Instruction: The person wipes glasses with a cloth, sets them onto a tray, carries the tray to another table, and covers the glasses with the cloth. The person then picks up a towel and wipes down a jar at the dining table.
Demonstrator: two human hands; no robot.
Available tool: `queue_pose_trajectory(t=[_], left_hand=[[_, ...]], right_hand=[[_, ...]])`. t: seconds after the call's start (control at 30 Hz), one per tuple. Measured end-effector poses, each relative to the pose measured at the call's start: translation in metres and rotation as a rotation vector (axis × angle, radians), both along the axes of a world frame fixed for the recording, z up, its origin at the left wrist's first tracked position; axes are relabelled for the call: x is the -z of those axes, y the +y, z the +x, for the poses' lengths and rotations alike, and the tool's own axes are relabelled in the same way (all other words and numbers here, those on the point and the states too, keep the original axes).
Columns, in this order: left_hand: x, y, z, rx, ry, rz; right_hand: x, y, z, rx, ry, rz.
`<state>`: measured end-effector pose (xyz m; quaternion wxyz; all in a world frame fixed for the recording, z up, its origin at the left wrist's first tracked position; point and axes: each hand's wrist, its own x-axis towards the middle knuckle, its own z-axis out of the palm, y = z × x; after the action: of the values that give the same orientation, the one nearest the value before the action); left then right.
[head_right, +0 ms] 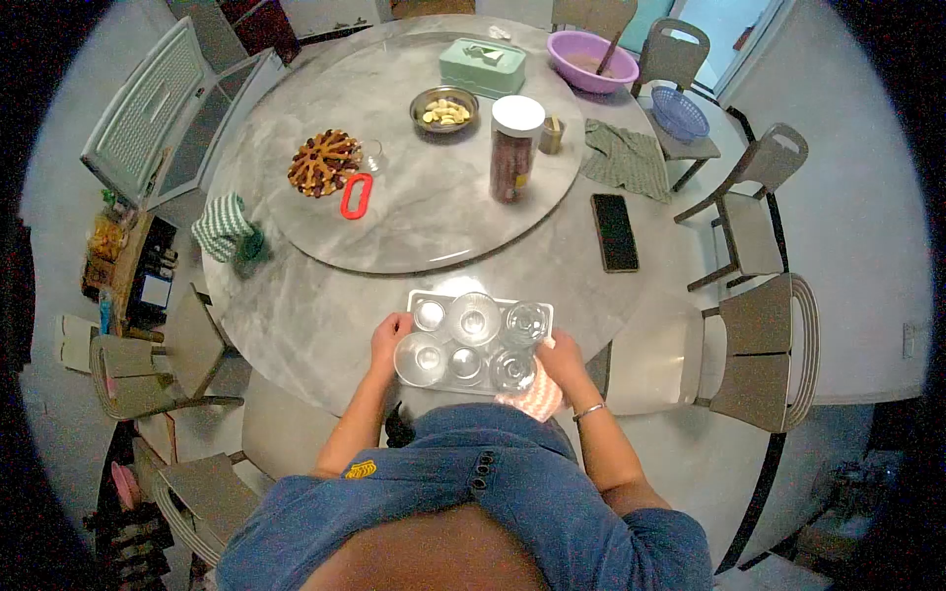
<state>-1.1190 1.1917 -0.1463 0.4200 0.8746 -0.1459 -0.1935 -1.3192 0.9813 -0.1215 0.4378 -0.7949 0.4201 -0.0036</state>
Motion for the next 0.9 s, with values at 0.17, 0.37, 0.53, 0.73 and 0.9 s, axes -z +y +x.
queue_pose_trajectory(t=[0.17,0.37,0.53,0.73,0.9], left_hand=[[0.007,0.003,-0.006,-0.008,-0.031,-0.008],[-0.019,-0.001,-0.016,-0.105,0.128,-0.147],[-0.016,0.001,-0.014,-0.110,0.280,-0.367],[-0.033,-0.008,-0.021,-0.220,0.401,-0.401],[-0.034,-0.007,-0.026,-0.240,0.471,-0.464]], right_hand=[[0.005,-0.001,-0.003,0.035,-0.022,0.030],[-0.012,0.003,-0.001,0.036,-0.032,0.042],[-0.002,-0.004,-0.002,0.021,-0.120,0.038],[-0.006,-0.008,-0.007,-0.004,-0.179,0.024],[-0.012,-0.010,-0.016,0.042,-0.208,0.023]])
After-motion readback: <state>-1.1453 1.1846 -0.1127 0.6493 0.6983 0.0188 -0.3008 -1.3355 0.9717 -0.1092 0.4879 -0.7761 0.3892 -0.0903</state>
